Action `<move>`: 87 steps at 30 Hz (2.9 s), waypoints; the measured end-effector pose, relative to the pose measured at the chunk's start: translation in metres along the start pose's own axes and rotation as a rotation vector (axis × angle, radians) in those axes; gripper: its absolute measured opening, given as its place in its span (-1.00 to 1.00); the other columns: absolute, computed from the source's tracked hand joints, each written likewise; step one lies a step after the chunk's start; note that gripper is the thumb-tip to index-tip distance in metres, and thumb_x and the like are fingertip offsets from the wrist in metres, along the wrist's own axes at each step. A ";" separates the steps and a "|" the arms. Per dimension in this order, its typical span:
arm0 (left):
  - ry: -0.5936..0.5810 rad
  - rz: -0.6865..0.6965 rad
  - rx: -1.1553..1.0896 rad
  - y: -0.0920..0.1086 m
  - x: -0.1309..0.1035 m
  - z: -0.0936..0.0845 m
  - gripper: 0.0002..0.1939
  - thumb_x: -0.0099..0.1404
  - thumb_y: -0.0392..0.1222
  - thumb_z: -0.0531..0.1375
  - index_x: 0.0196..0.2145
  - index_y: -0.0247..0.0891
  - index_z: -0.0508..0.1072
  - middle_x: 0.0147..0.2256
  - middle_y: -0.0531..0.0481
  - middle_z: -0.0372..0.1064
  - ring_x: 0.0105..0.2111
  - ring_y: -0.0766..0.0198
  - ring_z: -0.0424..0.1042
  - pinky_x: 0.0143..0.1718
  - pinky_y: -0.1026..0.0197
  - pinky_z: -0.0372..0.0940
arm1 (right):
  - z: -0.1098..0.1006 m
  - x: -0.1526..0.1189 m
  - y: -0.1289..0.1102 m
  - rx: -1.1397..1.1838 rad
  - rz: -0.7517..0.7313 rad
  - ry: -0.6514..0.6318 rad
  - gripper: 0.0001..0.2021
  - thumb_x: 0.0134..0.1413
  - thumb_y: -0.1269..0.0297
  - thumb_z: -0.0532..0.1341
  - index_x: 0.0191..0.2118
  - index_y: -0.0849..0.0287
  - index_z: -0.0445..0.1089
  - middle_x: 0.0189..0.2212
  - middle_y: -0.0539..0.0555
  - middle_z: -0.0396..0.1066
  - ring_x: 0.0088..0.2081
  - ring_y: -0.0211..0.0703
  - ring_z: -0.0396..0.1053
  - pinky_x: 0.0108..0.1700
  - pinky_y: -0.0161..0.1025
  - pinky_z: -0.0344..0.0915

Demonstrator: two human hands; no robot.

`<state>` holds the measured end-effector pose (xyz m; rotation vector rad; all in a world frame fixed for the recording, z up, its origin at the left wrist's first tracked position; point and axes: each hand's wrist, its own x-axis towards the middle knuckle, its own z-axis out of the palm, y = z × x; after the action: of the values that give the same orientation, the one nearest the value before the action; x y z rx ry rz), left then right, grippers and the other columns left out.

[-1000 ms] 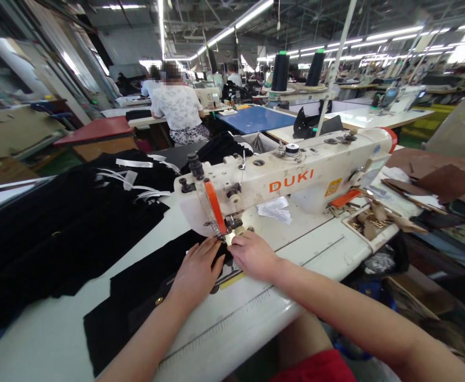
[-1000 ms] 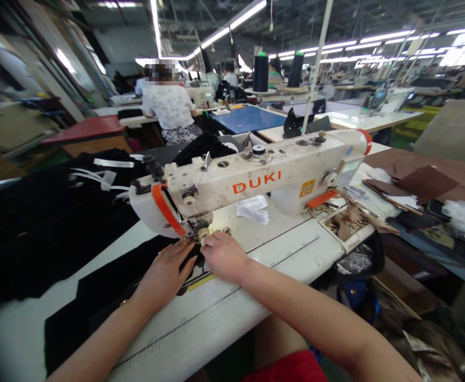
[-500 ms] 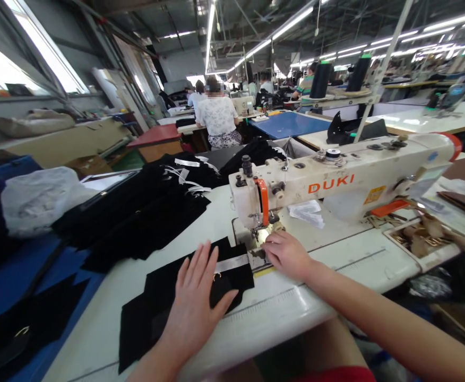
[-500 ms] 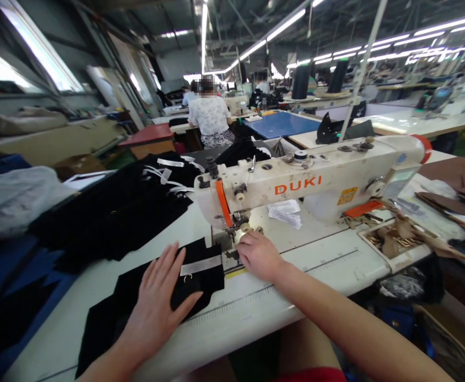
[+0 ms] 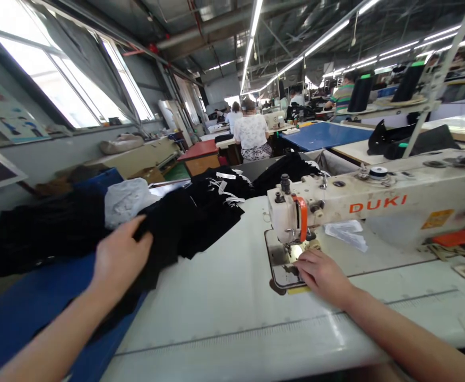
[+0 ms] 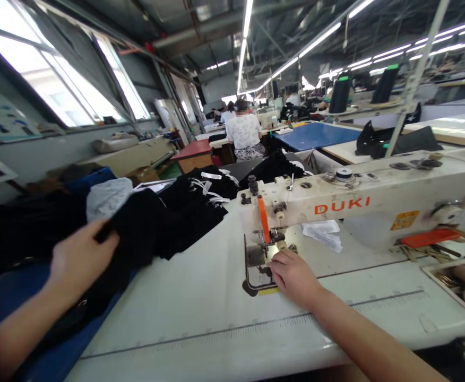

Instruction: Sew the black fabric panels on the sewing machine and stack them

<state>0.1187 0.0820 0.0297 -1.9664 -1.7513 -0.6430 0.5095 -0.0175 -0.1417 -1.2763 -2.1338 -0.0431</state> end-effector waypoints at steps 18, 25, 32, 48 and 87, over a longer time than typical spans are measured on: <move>-0.233 0.106 0.005 -0.031 0.049 0.050 -0.46 0.30 -0.11 -0.05 0.16 -0.41 0.26 0.23 -0.27 0.18 0.24 0.03 0.16 0.25 -0.02 0.05 | 0.003 -0.005 0.000 0.003 0.036 -0.003 -0.76 0.18 0.46 0.09 -0.28 0.12 0.51 -0.33 0.15 0.45 -0.25 -0.07 0.39 -0.18 -0.15 0.38; -0.665 -0.086 -0.066 -0.138 -0.060 0.003 -0.34 0.00 0.05 0.15 0.02 -0.39 0.43 0.05 -0.24 0.42 0.04 -0.12 0.40 0.12 -0.01 0.25 | 0.003 -0.008 0.005 -0.001 -0.041 -0.021 -0.76 0.21 0.42 0.07 -0.21 0.14 0.49 -0.29 0.13 0.46 -0.24 -0.08 0.40 -0.19 -0.16 0.38; -0.571 0.007 0.024 -0.150 -0.127 0.019 -0.53 0.17 -0.14 -0.05 -0.11 -0.35 0.52 -0.08 -0.23 0.50 -0.10 0.05 0.51 0.01 0.09 0.34 | 0.006 -0.010 0.009 -0.021 -0.064 -0.019 -0.76 0.23 0.38 0.06 -0.21 0.15 0.49 -0.28 0.13 0.46 -0.24 -0.08 0.40 -0.19 -0.17 0.37; 0.069 0.666 -0.126 -0.001 -0.135 0.043 -0.58 0.32 -0.37 -0.06 0.06 -0.28 0.40 -0.04 -0.10 0.50 -0.09 0.23 0.50 0.01 0.22 0.35 | 0.002 -0.002 0.000 -0.032 -0.001 -0.017 -0.74 0.21 0.44 0.05 -0.27 0.17 0.51 -0.35 0.13 0.45 -0.26 -0.08 0.36 -0.18 -0.15 0.35; 0.037 0.824 -0.530 0.169 -0.160 0.064 -0.57 0.36 -0.24 0.07 0.18 -0.30 0.28 0.15 -0.17 0.31 0.16 0.08 0.28 0.13 0.04 0.27 | -0.058 -0.029 -0.011 -0.213 0.043 0.005 -0.80 0.26 0.35 0.11 -0.34 0.17 0.46 -0.40 0.09 0.44 -0.33 -0.17 0.33 -0.26 -0.26 0.26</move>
<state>0.2751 -0.0262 -0.1189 -2.7175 -0.6272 -0.8612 0.5388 -0.0655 -0.1079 -1.4409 -2.1406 -0.2613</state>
